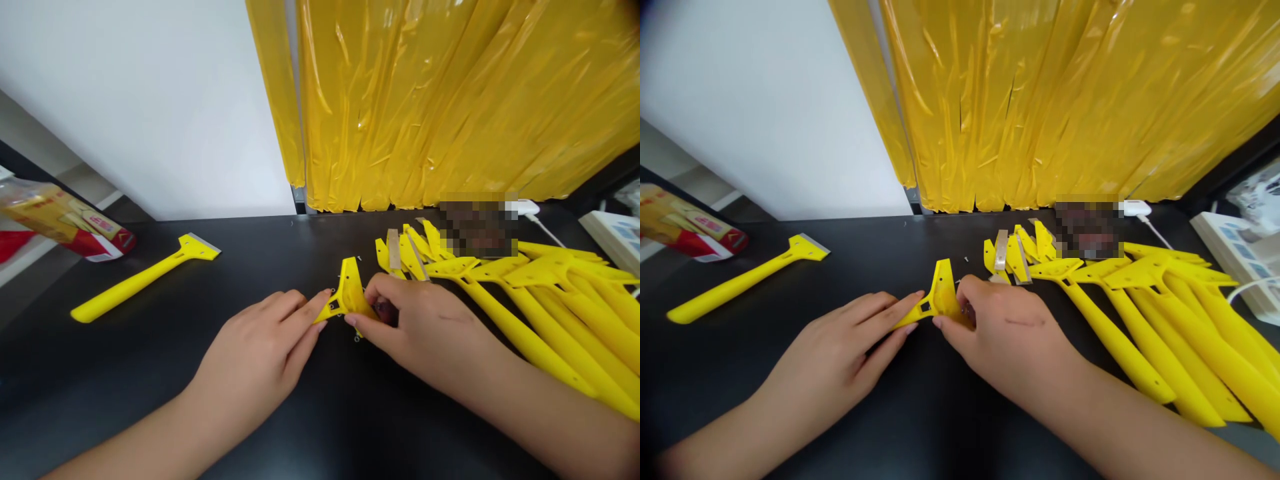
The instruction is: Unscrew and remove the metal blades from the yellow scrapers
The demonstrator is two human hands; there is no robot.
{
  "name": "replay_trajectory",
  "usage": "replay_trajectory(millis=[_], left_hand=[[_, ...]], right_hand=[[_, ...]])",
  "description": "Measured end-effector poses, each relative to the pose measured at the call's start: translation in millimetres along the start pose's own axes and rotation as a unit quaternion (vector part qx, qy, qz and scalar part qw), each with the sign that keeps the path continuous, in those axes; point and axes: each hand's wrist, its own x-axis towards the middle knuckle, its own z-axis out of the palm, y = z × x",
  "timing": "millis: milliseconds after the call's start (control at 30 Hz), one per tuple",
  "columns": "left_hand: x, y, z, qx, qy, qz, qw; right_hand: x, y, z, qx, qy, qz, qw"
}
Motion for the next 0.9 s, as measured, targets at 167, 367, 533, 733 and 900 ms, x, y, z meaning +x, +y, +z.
replay_trajectory(millis=[167, 367, 533, 733, 900], left_hand=[[1.0, -4.0, -3.0, 0.012, 0.004, -0.034, 0.999], [2.7, -5.2, -5.2, -0.068, -0.035, -0.042, 0.996], [1.5, -3.6, -5.3, -0.081, -0.074, 0.016, 0.994], [1.0, -1.0, -8.1, -0.035, -0.077, 0.034, 0.996], [2.8, 0.9, -9.9, -0.101, -0.071, 0.008, 0.992]], right_hand=[[7.0, 6.1, -20.2, 0.068, -0.051, 0.049, 0.995], [23.1, 41.1, -63.8, -0.008, 0.128, 0.153, 0.980], [30.5, 71.6, -48.0, -0.157, 0.133, 0.095, 0.974], [26.9, 63.7, -32.8, -0.180, 0.090, 0.046, 0.978], [11.5, 29.1, -38.6, -0.022, 0.079, 0.019, 0.996]])
